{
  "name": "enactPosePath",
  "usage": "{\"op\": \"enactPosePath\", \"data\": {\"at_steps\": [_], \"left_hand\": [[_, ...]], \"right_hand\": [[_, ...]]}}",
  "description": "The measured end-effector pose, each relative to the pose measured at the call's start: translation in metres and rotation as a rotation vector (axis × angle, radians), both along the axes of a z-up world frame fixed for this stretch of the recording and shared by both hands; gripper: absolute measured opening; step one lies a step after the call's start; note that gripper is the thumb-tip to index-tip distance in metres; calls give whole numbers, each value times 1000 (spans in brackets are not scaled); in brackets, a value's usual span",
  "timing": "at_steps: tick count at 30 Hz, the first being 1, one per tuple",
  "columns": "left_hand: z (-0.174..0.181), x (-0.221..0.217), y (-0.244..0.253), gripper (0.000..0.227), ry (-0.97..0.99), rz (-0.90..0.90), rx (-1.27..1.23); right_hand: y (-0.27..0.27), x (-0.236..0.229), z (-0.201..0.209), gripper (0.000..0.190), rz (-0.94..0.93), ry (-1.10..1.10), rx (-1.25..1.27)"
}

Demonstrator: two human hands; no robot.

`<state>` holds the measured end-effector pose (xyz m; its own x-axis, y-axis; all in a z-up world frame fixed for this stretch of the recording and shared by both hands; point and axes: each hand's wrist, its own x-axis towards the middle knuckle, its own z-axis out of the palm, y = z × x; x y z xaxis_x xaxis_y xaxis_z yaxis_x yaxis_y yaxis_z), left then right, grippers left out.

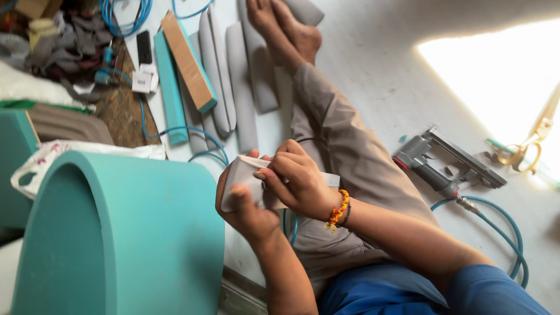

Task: The person wraps gray fabric around cylindrical foam pieces and secures the fabric using a pneumatic staple gun. They repeatedly pull the fabric taut, staple along the seam, and adjust the material to ensure a smooth finish.

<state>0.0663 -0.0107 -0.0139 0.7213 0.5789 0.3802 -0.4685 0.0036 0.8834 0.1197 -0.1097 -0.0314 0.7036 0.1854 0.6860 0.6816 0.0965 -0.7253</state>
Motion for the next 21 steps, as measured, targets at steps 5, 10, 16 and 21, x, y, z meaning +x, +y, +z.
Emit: {"op": "enactPosePath", "data": {"at_steps": [5, 10, 16, 21], "left_hand": [[13, 15, -13, 28, 61, 315, 88], [16, 16, -12, 22, 105, 339, 140], [6, 14, -11, 24, 132, 376, 188], [3, 9, -13, 31, 163, 440, 341]], "right_hand": [[-4, 6, 10, 21, 59, 26, -43], [-11, 6, 7, 22, 87, 80, -82], [-89, 24, -93, 12, -178, 202, -326], [-206, 5, -214, 33, -647, 384, -946]]}}
